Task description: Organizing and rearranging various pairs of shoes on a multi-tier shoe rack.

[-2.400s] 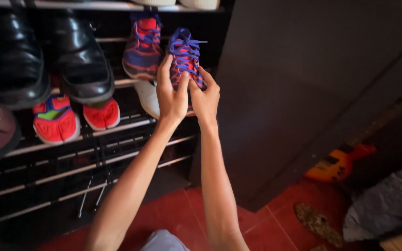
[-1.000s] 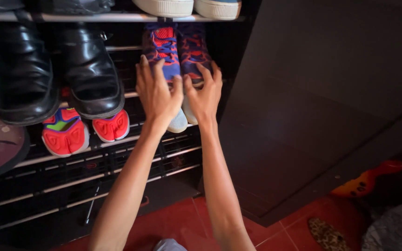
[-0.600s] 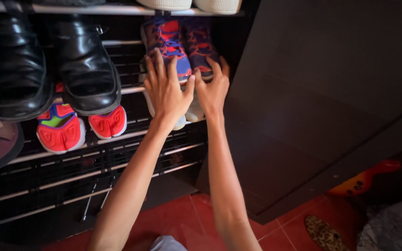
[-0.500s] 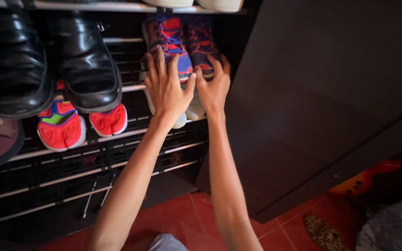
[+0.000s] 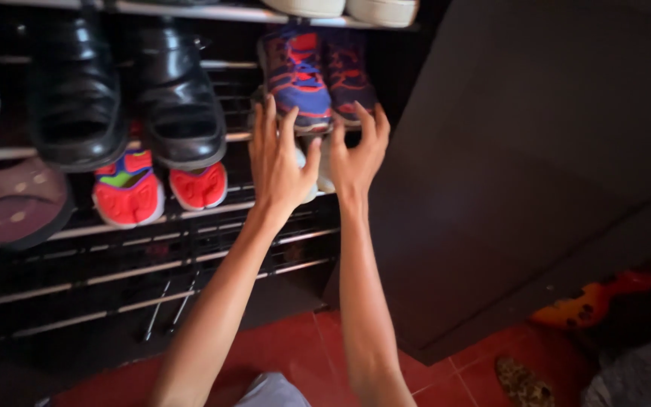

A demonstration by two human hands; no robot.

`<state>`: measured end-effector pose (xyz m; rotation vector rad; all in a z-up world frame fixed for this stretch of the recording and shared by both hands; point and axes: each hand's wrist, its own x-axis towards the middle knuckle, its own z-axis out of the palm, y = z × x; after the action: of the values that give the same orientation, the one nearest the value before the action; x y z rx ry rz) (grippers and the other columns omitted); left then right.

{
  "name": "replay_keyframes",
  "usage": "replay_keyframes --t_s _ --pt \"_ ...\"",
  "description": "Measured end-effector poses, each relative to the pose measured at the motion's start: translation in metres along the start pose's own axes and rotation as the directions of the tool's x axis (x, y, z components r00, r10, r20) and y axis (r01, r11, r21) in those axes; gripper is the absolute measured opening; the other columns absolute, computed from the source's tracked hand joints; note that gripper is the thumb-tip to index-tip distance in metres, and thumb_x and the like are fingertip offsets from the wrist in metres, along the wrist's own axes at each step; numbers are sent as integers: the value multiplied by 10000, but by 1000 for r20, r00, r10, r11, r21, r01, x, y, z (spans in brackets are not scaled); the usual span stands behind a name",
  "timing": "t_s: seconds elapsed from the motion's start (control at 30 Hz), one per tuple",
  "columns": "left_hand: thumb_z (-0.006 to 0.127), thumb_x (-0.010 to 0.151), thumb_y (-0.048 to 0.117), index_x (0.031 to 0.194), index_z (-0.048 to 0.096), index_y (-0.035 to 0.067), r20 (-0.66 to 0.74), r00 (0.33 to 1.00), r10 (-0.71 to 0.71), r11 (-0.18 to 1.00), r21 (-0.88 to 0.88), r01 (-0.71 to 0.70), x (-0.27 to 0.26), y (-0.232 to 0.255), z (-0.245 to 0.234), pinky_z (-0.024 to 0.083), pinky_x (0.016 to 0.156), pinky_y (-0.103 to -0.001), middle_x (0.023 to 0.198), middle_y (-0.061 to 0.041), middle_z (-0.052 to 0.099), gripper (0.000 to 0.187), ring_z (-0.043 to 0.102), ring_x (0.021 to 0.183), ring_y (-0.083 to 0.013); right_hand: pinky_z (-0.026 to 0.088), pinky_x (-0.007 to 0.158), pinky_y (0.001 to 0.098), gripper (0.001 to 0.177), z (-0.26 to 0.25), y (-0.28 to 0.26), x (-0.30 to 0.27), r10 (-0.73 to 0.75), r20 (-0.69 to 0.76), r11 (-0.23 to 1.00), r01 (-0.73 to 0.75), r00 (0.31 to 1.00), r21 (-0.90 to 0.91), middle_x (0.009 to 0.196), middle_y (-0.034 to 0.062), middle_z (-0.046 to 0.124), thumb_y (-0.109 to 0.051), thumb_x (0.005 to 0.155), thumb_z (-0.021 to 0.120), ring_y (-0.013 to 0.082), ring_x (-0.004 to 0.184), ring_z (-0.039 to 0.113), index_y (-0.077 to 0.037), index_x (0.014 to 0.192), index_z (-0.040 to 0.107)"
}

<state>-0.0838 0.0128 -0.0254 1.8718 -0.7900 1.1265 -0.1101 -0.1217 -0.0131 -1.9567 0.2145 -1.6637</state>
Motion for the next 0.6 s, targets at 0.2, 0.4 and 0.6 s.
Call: replay_keyframes --t_s 0.2,0.4,0.6 --pt "717 969 157 1247 636 44 56 997 -58 986 -151 66 -55 -28 -85 448 1089 -494 1323 -173 638 310 593 1237 -378 510 1048 416 264 -12 -39 -76 67 -78 989 -55 995 139 1280 178 638 -74 945 706 349 1208 640 -15 1201 678" --pt "758 904 136 1203 636 67 -35 986 -164 977 134 167 -120 -92 -140 433 1068 -528 1323 -182 596 330 565 1246 -389 544 915 389 267 28 -71 -149 159 188 959 -197 969 206 1101 134 691 -112 920 740 318 1015 683 -30 1169 688" --pt "823 853 237 1391 510 42 -61 960 -275 905 321 279 -124 -140 -179 392 1091 -555 1491 -240 454 652 460 1340 -445 484 1043 473 547 82 -86 -188 71 439 980 -146 896 139 1342 246 551 -280 869 808 420 1247 567 -24 1314 618"
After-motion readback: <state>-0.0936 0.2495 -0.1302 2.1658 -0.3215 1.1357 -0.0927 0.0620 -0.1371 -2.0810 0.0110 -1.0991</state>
